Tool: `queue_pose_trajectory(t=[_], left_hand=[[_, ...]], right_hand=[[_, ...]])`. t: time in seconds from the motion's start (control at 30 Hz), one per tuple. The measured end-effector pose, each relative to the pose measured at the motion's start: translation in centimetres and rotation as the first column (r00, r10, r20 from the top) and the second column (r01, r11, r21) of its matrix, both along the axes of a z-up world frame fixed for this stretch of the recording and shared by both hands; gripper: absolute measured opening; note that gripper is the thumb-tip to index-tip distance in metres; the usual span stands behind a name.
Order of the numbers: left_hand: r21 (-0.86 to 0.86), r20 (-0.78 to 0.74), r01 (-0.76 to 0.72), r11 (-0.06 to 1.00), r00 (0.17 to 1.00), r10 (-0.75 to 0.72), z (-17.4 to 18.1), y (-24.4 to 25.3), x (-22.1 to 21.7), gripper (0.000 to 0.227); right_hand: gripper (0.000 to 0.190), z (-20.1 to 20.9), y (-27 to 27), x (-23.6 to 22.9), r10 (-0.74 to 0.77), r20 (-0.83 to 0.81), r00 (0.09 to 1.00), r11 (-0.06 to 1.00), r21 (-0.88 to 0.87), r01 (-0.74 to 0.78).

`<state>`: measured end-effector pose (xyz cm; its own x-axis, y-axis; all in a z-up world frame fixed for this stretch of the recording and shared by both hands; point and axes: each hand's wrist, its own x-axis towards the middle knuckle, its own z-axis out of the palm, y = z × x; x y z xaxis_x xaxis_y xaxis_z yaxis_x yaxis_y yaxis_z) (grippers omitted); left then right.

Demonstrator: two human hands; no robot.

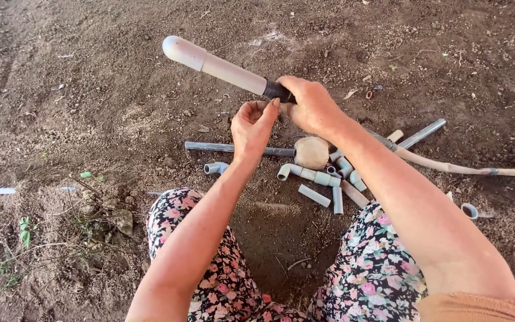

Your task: Assembling a structure from PVC pipes and various fittings on the ground.

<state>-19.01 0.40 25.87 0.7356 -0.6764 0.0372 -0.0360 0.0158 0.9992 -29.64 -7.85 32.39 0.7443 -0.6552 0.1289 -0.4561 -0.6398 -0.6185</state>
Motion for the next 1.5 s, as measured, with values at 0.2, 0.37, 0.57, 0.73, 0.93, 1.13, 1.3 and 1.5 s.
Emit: queue_pose_trajectory(t=[0.2,0.37,0.57,0.73,0.93,1.13,1.3,1.5], left_hand=[[0.043,0.031,-0.039,0.998,0.999,0.038,0.7,0.2,0.0,0.020],[0.120,0.097,-0.028,0.992,0.995,0.017,1.0,0.5,0.3,0.011],[0.104,0.166,0.019,0.994,0.986,-0.036,0.9,0.8,0.4,0.009],[-0.066,0.086,0.117,0.991,0.990,-0.111,0.4,0.7,0.2,0.009],[-0.105,0.081,0.080,0.991,0.994,-0.072,0.7,0.7,-0.3,0.016],[-0.200,0.005,0.042,0.979,0.999,-0.042,0.4,0.1,-0.7,0.009],[-0.295,0.038,0.109,0.949,0.994,-0.102,-0.8,-0.7,-0.3,0.009],[-0.338,0.072,0.164,0.927,0.986,-0.148,-1.6,-1.0,-0.1,0.010]], right_hand=[[0.049,-1.6,-0.4,0.5,0.025,-0.045,0.999,0.998,-0.052,-0.027],[0.048,-1.9,-0.6,0.3,0.014,-0.026,1.000,0.999,-0.046,-0.016],[0.048,-2.1,-0.7,0.3,0.019,-0.037,0.999,0.998,-0.061,-0.021],[0.047,-1.5,-0.7,0.0,0.015,-0.016,1.000,0.999,-0.036,-0.015],[0.047,-1.8,-0.7,0.1,0.016,0.008,1.000,0.996,-0.085,-0.015],[0.042,-1.4,-0.7,0.2,0.036,0.018,0.999,0.998,-0.059,-0.035],[0.032,0.5,-0.2,-0.5,0.029,0.019,0.999,0.999,0.029,-0.030],[0.033,1.7,-0.4,-1.4,0.038,0.027,0.999,0.996,0.084,-0.041]])
